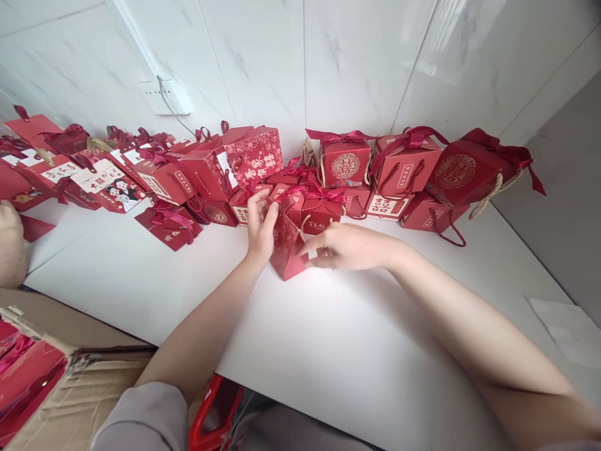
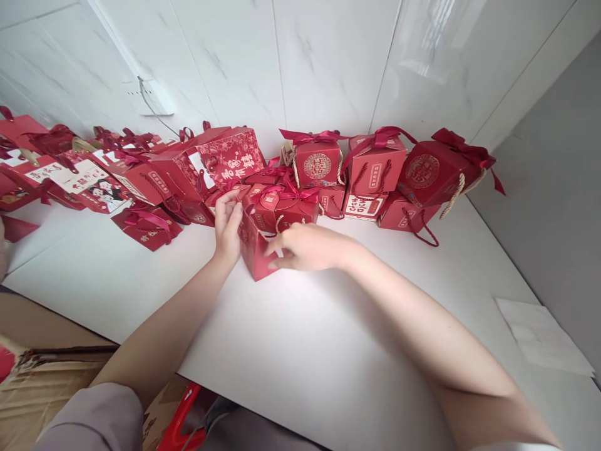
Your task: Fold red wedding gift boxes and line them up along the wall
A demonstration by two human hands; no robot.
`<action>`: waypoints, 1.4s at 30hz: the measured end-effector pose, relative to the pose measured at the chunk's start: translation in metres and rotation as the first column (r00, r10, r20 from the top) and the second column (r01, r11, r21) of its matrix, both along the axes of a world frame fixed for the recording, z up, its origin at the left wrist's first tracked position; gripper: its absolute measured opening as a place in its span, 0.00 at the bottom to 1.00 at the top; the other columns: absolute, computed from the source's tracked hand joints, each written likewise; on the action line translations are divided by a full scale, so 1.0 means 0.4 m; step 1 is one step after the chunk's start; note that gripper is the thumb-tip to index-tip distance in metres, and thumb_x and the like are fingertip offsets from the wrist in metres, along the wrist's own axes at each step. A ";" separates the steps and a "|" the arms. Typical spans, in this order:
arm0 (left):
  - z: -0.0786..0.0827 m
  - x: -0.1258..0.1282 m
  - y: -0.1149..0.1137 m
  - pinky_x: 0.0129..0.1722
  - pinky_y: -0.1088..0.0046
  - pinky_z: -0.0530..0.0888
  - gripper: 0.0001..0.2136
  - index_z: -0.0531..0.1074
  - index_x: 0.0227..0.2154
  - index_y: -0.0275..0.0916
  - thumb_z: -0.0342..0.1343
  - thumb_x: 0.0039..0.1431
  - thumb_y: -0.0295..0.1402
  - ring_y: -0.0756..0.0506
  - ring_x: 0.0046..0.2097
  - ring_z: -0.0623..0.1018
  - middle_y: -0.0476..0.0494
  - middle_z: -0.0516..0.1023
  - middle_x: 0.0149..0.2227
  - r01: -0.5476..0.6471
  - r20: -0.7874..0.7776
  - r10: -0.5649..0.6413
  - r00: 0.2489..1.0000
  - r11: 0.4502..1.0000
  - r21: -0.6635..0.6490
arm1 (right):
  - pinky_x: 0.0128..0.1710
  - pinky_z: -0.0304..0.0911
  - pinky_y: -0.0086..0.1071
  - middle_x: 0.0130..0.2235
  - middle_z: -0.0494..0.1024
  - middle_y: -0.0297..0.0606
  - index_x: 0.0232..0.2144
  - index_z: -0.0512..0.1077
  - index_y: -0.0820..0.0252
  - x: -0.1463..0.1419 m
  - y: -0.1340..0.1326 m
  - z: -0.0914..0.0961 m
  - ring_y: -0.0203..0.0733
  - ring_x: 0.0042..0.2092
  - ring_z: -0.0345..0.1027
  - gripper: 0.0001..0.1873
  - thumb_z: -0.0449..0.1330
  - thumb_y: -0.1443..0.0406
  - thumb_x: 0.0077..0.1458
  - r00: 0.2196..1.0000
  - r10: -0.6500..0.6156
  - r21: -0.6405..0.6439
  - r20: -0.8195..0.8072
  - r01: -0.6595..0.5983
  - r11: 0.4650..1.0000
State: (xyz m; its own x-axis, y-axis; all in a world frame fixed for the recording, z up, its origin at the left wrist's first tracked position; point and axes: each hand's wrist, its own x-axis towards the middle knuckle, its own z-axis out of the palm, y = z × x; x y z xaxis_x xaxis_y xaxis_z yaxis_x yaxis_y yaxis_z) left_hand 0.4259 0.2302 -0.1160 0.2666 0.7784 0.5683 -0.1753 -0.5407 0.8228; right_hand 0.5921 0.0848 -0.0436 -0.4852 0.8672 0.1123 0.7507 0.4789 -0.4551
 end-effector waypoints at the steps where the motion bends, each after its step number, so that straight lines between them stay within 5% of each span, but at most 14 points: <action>1: 0.009 -0.002 -0.006 0.58 0.64 0.68 0.20 0.69 0.51 0.46 0.58 0.61 0.49 0.43 0.56 0.73 0.40 0.73 0.53 -0.020 0.011 0.019 1.000 0.999 0.032 | 0.27 0.55 0.29 0.28 0.78 0.32 0.36 0.79 0.55 0.009 -0.001 0.007 0.36 0.27 0.68 0.08 0.59 0.66 0.62 0.997 -0.073 0.037 0.020 0.072 0.997; 3: 0.028 -0.008 -0.012 0.57 0.64 0.68 0.17 0.71 0.47 0.44 0.61 0.59 0.47 0.42 0.54 0.74 0.41 0.75 0.51 -0.043 0.004 0.042 0.999 0.995 0.095 | 0.26 0.54 0.30 0.24 0.75 0.32 0.28 0.75 0.57 0.022 -0.002 0.017 0.37 0.24 0.65 0.10 0.58 0.66 0.61 0.974 -0.225 0.131 0.017 0.221 0.966; 6: 0.053 -0.022 -0.012 0.47 0.67 0.72 0.12 0.75 0.36 0.42 0.61 0.59 0.45 0.44 0.42 0.77 0.45 0.78 0.37 -0.023 -0.083 0.037 0.996 0.987 0.156 | 0.32 0.62 0.33 0.35 0.80 0.37 0.38 0.73 0.58 0.023 -0.004 0.025 0.42 0.31 0.71 0.07 0.56 0.67 0.61 0.922 -0.331 0.269 -0.202 0.377 0.886; 9: 0.073 -0.035 -0.015 0.39 0.68 0.72 0.13 0.74 0.27 0.40 0.62 0.58 0.44 0.46 0.33 0.75 0.48 0.77 0.28 0.024 -0.170 0.011 0.985 0.979 0.202 | 0.49 0.68 0.41 0.57 0.73 0.45 0.56 0.66 0.58 0.011 -0.004 0.027 0.50 0.54 0.70 0.20 0.53 0.69 0.61 0.917 -0.180 0.435 -0.355 0.333 0.837; 12: 0.086 -0.041 -0.025 0.36 0.68 0.71 0.11 0.74 0.25 0.40 0.63 0.57 0.40 0.47 0.31 0.75 0.49 0.77 0.27 0.089 -0.209 -0.036 0.977 0.964 0.249 | 0.62 0.60 0.48 0.62 0.67 0.44 0.61 0.63 0.56 0.009 -0.003 0.031 0.52 0.65 0.58 0.24 0.53 0.68 0.63 0.965 0.004 0.495 -0.263 0.131 0.859; 18: 0.092 -0.041 -0.028 0.32 0.68 0.69 0.11 0.75 0.22 0.40 0.63 0.56 0.37 0.48 0.28 0.72 0.48 0.75 0.25 0.154 -0.240 -0.084 0.967 0.945 0.289 | 0.50 0.69 0.45 0.51 0.75 0.45 0.52 0.70 0.55 0.060 -0.017 0.049 0.52 0.51 0.71 0.16 0.58 0.67 0.61 0.984 -0.087 0.367 -0.157 0.140 0.920; 24: 0.082 -0.040 -0.019 0.33 0.68 0.69 0.15 0.73 0.21 0.39 0.63 0.57 0.43 0.48 0.29 0.71 0.48 0.73 0.25 0.196 -0.262 -0.154 0.953 0.970 0.142 | 0.39 0.71 0.38 0.39 0.81 0.38 0.43 0.72 0.55 0.085 -0.025 0.061 0.46 0.39 0.76 0.08 0.58 0.69 0.61 0.978 -0.075 0.244 -0.196 0.123 0.962; 30: 0.073 -0.038 -0.029 0.29 0.71 0.65 0.19 0.69 0.19 0.38 0.61 0.58 0.46 0.50 0.27 0.67 0.49 0.67 0.22 0.254 -0.220 -0.254 0.942 0.967 -0.027 | 0.36 0.70 0.36 0.34 0.82 0.34 0.38 0.73 0.55 0.088 -0.024 0.061 0.43 0.35 0.77 0.03 0.61 0.65 0.61 0.958 -0.093 0.174 -0.270 0.144 0.974; 36: 0.075 -0.036 -0.037 0.26 0.71 0.61 0.22 0.65 0.19 0.38 0.58 0.60 0.49 0.50 0.26 0.63 0.49 0.62 0.21 0.244 -0.235 -0.242 0.941 0.969 -0.021 | 0.36 0.69 0.37 0.35 0.82 0.37 0.34 0.76 0.56 0.091 -0.019 0.061 0.45 0.36 0.76 0.05 0.64 0.61 0.60 0.964 -0.122 0.277 -0.235 0.187 0.942; 42: 0.077 -0.036 -0.041 0.25 0.71 0.61 0.22 0.64 0.19 0.38 0.57 0.61 0.49 0.50 0.25 0.62 0.49 0.62 0.22 0.241 -0.257 -0.233 0.938 0.970 0.001 | 0.33 0.69 0.36 0.30 0.80 0.34 0.31 0.72 0.56 0.091 -0.013 0.046 0.42 0.32 0.75 0.06 0.64 0.62 0.57 0.916 -0.162 0.145 -0.367 0.228 0.963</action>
